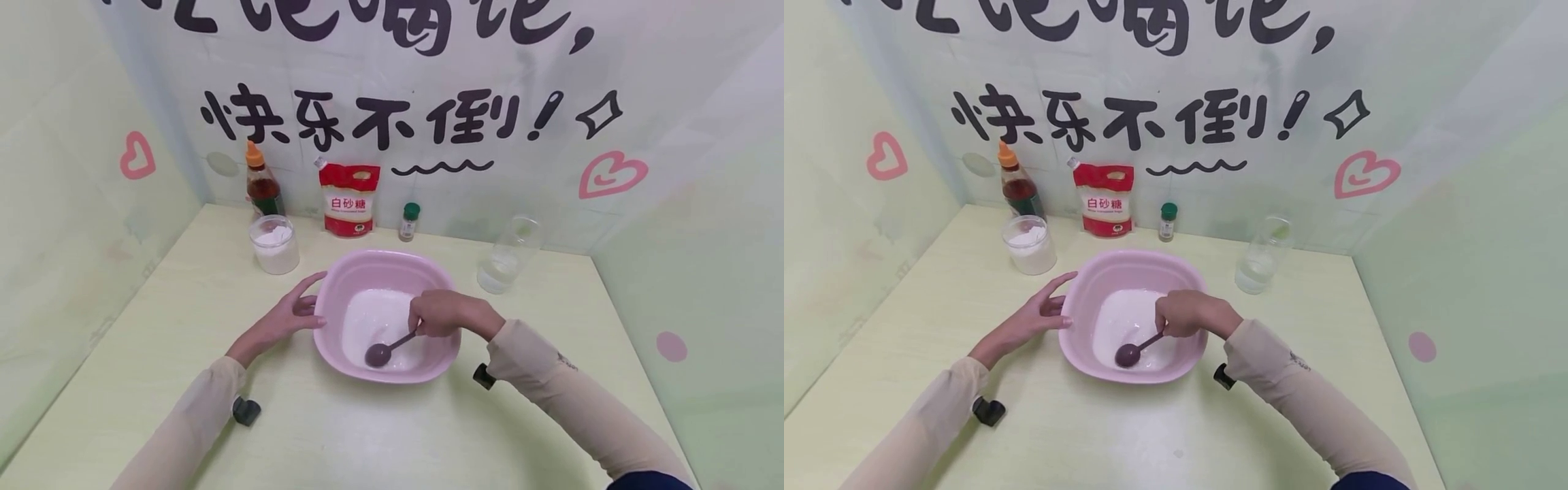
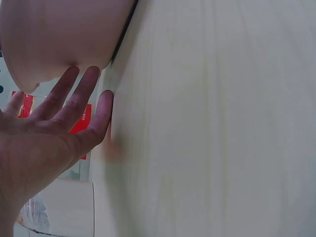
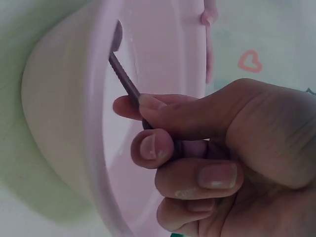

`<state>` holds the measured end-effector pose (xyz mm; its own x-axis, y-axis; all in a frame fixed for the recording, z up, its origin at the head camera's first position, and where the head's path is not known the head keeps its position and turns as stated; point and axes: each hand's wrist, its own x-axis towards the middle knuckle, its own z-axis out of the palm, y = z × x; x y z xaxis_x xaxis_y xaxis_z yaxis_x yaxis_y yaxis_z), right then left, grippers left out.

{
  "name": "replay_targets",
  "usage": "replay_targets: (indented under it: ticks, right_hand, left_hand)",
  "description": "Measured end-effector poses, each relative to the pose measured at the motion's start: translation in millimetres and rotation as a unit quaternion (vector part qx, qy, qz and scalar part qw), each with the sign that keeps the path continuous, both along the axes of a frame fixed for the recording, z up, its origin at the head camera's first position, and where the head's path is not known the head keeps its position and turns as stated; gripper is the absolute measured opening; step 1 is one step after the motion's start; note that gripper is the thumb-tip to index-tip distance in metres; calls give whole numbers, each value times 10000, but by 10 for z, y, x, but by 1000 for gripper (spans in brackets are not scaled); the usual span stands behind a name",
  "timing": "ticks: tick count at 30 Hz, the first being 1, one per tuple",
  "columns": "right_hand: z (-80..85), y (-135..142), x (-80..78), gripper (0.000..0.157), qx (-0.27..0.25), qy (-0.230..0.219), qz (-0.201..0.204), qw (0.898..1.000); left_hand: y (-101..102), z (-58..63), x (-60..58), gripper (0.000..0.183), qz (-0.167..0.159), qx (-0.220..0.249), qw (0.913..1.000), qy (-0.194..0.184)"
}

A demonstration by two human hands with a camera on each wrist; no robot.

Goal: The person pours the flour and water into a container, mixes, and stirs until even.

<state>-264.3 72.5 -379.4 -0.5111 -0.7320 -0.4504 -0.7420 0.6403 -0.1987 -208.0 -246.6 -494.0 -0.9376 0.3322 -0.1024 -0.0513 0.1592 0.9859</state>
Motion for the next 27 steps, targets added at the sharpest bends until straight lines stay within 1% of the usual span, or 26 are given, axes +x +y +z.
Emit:
replay_targets:
  ticks: [3,7,11,16,19,23,25,27]
  right_hand:
    - [47,62,-7,11,192,-25,-281,9994]
    - [104,152,-89,10,425,186,-649,9968]
    - [112,202,-172,11,420,362,-836,9950]
    - [87,93,-166,13,179,453,-747,9960]
    - [33,-33,-131,14,64,552,-490,9973]
    - [-41,-165,-39,15,-17,308,-129,9994]
    - [-58,-183,8,15,-28,89,-88,9999]
    - [-60,-156,29,13,20,-15,-107,9999]
  left_hand:
    - [-5,9,-3,91,31,-53,10000,8]
    - [-12,9,-9,90,28,-70,10000,15]
    - [-11,0,-19,90,-18,-32,10000,31]
    - [-9,10,-18,91,20,-101,9999,-24]
    - [-7,10,-13,90,37,-77,10000,-34]
    - [2,-5,-7,91,8,29,10000,-18]
    - [7,-6,-4,91,0,45,10000,-16]
    - [10,-2,-2,91,1,46,10000,-16]
